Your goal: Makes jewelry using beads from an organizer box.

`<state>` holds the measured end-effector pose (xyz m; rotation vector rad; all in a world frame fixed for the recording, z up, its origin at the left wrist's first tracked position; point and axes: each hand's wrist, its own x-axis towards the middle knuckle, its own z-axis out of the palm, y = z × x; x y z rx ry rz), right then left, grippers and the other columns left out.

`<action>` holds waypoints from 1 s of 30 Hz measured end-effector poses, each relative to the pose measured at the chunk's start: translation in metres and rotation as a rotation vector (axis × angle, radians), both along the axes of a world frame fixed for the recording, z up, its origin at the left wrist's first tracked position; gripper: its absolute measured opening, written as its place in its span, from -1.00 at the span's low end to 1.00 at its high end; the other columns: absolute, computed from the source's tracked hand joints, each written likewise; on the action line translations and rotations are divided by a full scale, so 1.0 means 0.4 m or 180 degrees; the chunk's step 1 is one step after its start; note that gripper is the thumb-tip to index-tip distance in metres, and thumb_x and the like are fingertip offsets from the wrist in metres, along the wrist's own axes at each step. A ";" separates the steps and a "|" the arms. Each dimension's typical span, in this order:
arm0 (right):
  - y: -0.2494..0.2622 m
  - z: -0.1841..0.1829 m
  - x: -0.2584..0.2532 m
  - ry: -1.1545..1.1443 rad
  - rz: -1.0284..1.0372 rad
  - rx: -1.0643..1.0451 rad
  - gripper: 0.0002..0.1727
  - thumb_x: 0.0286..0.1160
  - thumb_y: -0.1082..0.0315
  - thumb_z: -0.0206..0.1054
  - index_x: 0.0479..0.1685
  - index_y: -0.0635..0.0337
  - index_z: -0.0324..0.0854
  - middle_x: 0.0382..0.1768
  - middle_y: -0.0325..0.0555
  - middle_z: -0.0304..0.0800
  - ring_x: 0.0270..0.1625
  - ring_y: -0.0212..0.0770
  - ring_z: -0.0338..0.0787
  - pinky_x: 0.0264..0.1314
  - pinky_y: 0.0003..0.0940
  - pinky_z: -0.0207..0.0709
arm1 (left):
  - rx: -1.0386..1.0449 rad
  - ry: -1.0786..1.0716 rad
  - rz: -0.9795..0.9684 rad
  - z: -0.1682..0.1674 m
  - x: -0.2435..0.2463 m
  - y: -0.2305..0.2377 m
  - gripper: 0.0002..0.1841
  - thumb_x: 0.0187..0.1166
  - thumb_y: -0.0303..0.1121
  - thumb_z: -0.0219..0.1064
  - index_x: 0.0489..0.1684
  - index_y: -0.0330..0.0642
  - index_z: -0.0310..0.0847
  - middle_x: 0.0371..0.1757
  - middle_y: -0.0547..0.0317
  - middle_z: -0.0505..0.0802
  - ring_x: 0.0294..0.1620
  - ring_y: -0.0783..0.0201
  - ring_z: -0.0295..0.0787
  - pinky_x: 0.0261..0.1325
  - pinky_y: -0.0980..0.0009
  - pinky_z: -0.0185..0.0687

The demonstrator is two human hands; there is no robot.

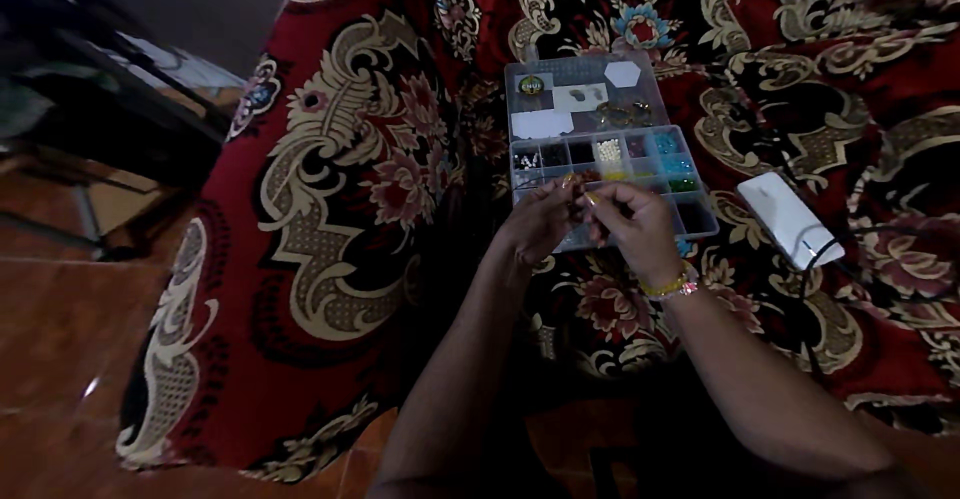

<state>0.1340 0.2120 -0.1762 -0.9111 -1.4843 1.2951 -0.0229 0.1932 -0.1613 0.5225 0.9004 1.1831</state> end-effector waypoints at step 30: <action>-0.002 -0.012 -0.007 -0.0219 -0.0026 0.0125 -0.91 0.53 0.45 0.31 -0.25 0.22 0.72 -0.56 -0.30 0.77 -0.60 -0.47 0.72 -0.52 -0.57 0.69 | -0.0233 -0.0239 -0.0178 -0.020 0.012 0.004 -0.65 0.89 -0.18 -0.09 -0.13 -0.13 0.59 -0.35 0.24 0.76 -0.38 0.43 0.72 -0.22 0.50 0.72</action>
